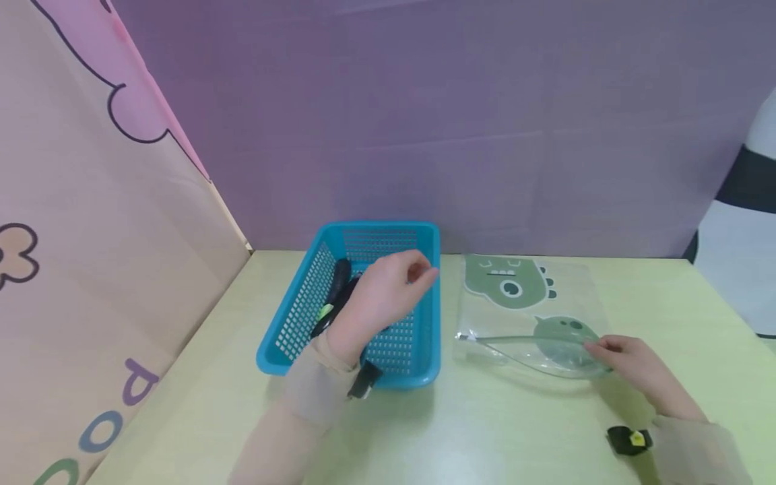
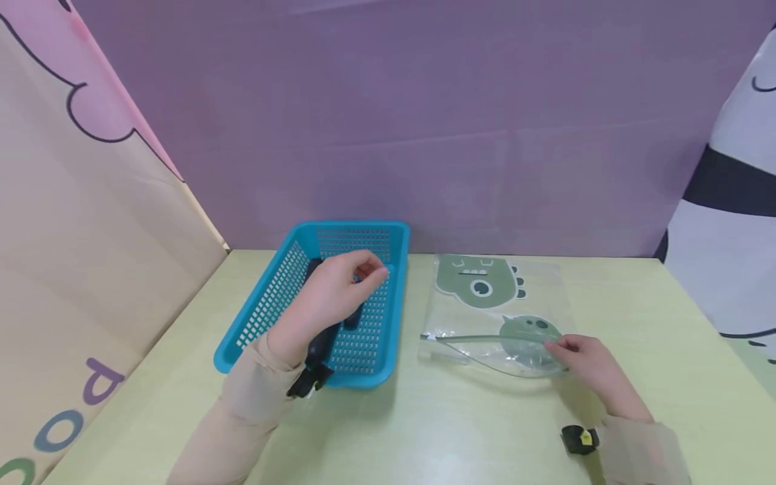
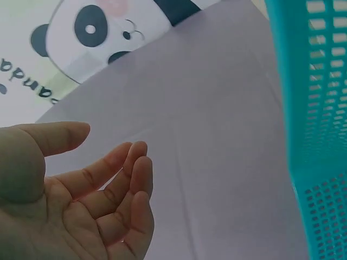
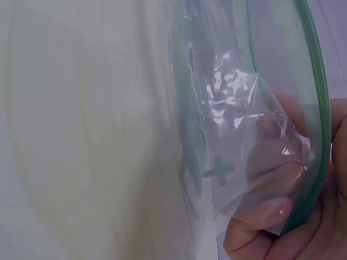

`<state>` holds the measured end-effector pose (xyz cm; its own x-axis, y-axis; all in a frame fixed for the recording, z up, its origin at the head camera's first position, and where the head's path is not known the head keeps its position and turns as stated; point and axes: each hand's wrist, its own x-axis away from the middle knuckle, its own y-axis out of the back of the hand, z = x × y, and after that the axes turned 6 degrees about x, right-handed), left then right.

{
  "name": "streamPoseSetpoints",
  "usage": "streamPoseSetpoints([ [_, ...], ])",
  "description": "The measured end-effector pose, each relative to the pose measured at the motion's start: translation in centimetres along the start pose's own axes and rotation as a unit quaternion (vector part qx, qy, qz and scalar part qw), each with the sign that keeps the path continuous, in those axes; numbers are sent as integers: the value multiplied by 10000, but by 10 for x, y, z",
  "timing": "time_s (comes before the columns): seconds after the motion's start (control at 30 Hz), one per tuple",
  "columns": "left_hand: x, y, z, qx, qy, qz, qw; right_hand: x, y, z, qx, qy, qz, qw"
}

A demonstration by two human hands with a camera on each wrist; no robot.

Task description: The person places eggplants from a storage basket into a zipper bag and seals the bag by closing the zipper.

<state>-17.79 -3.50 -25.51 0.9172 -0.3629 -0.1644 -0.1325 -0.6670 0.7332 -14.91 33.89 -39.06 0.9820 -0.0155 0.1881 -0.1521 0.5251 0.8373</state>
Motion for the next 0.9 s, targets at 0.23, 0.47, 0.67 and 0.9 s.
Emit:
streamPoseSetpoints([
  [0.23,-22,-1,15,-30,278,125,9995,0,0,0,-26,10,-19,10000],
  [0.47,-39,-6,33,-139,665,231,9974,1,-1,0,-79,-41,75,9999],
  [0.67,-51,-11,46,-205,947,307,9948,-2,1,-3,35,-18,61,10000],
  [0.9,-61,-20,66,-248,1271,303,9911,0,-3,-4,-83,-26,101,9999],
])
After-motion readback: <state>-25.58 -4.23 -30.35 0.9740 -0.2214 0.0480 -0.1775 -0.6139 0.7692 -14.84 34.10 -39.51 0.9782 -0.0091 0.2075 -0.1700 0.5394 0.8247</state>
